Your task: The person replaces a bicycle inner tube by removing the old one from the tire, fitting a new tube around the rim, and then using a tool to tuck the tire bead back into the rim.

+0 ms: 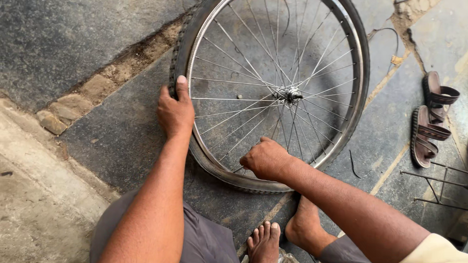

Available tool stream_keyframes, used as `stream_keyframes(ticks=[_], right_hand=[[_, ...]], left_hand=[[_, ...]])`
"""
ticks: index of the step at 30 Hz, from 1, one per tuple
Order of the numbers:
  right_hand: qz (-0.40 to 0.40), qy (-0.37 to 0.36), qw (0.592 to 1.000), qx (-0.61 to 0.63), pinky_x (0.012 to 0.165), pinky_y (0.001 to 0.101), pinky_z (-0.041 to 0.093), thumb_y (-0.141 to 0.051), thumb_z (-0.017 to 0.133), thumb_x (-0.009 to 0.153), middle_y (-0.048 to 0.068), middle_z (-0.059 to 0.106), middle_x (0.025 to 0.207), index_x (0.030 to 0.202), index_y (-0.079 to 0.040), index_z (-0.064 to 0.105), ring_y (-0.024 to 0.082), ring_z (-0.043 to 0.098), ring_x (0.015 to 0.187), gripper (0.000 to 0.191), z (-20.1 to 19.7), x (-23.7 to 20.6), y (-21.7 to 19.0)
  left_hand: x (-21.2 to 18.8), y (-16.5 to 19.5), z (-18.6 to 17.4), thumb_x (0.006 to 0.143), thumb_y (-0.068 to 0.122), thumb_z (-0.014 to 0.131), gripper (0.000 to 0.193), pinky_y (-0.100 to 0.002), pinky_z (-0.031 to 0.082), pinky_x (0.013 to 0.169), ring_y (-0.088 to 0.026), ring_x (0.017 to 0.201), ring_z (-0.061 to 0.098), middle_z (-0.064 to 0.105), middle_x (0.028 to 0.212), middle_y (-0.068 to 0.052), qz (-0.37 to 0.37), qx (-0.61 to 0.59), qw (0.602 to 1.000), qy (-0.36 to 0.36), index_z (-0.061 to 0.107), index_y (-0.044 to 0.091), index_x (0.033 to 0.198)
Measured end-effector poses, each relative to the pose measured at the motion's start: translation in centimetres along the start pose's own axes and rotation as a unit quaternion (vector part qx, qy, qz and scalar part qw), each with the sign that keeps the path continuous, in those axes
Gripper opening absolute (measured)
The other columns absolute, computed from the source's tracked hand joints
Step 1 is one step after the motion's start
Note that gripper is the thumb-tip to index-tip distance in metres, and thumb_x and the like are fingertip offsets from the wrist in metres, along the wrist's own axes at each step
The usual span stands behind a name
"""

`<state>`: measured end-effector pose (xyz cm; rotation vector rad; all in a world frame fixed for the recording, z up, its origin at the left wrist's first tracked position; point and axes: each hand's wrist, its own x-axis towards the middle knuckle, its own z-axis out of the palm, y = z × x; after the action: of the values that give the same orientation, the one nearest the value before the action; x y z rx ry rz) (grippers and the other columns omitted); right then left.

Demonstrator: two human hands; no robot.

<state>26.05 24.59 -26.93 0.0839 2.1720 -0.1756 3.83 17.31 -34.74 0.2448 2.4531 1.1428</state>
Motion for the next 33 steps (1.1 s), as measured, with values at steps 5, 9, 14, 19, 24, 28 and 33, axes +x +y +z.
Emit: stream_keyframes(ticks=[5, 9, 14, 19, 24, 28, 33], right_hand=[[0.034, 0.001, 0.999, 0.005, 0.103, 0.0499, 0.038, -0.029, 0.056, 0.099, 0.000, 0.073, 0.086, 0.113, -0.027, 0.072, 0.016, 0.071, 0.080, 0.021, -0.9, 0.6, 0.0], [0.093, -0.059, 0.993, 0.042, 0.105, 0.0436, 0.043, -0.039, 0.049, 0.107, 0.001, 0.072, 0.084, 0.117, -0.029, 0.070, 0.017, 0.070, 0.080, 0.025, -1.9, 0.1, 1.4], [0.063, -0.034, 0.997, 0.018, 0.101, 0.0437, 0.040, -0.035, 0.055, 0.104, -0.002, 0.071, 0.081, 0.105, -0.024, 0.074, 0.013, 0.068, 0.080, 0.022, -1.8, -0.2, 0.3], [0.058, -0.018, 0.998, -0.033, 0.091, 0.0377, 0.044, -0.023, 0.057, 0.102, 0.000, 0.072, 0.078, 0.099, -0.024, 0.074, 0.014, 0.068, 0.075, 0.017, -1.7, 0.5, -0.3], [0.049, 0.093, 0.994, -0.033, 0.087, 0.0412, 0.043, -0.021, 0.058, 0.096, 0.003, 0.071, 0.077, 0.091, -0.023, 0.075, 0.019, 0.066, 0.071, 0.018, -2.2, -0.8, -2.0], [0.159, 0.095, 0.970, -0.155, 0.068, 0.0400, 0.041, -0.015, 0.055, 0.094, 0.006, 0.064, 0.072, 0.098, 0.001, 0.069, 0.019, 0.058, 0.065, 0.022, -1.3, -3.0, -10.0], [0.254, 0.081, 0.947, -0.179, 0.070, 0.0396, 0.042, -0.019, 0.052, 0.090, 0.013, 0.063, 0.086, 0.131, 0.017, 0.055, 0.023, 0.057, 0.077, 0.054, 1.0, -3.8, -15.2]], left_hand=[[0.0, -0.1, -0.1, 0.098, 0.069, 0.044, 0.065, -0.047, 0.060, 0.072, -0.029, 0.086, 0.076, 0.073, 0.089, -0.011, -0.024, -0.006, 0.999, -0.039, 0.066, 0.008, 0.105], [-0.2, 0.1, -0.3, 0.098, 0.068, 0.042, 0.064, -0.045, 0.061, 0.068, -0.028, 0.085, 0.076, 0.071, 0.090, -0.011, -0.033, -0.002, 0.998, -0.046, 0.064, 0.009, 0.109], [-0.2, 0.4, -0.4, 0.099, 0.068, 0.041, 0.063, -0.041, 0.062, 0.066, -0.025, 0.084, 0.077, 0.071, 0.090, -0.009, -0.038, -0.011, 0.997, -0.062, 0.062, 0.009, 0.110], [-0.1, 0.5, -0.4, 0.099, 0.067, 0.042, 0.062, -0.042, 0.061, 0.066, -0.025, 0.084, 0.076, 0.071, 0.090, -0.009, -0.044, 0.010, 0.997, -0.056, 0.063, 0.009, 0.109], [-0.1, 0.2, -0.1, 0.099, 0.067, 0.043, 0.064, -0.045, 0.061, 0.069, -0.029, 0.085, 0.076, 0.072, 0.092, -0.012, -0.035, -0.013, 0.998, -0.050, 0.064, 0.008, 0.110], [0.1, 0.0, 0.2, 0.100, 0.067, 0.048, 0.066, -0.050, 0.058, 0.073, -0.036, 0.089, 0.074, 0.073, 0.097, -0.017, -0.008, -0.008, 1.000, -0.017, 0.065, 0.005, 0.113], [0.4, 0.0, 0.4, 0.099, 0.069, 0.045, 0.066, -0.049, 0.058, 0.074, -0.034, 0.090, 0.074, 0.073, 0.095, -0.014, -0.036, -0.003, 0.998, -0.049, 0.065, 0.007, 0.112]])
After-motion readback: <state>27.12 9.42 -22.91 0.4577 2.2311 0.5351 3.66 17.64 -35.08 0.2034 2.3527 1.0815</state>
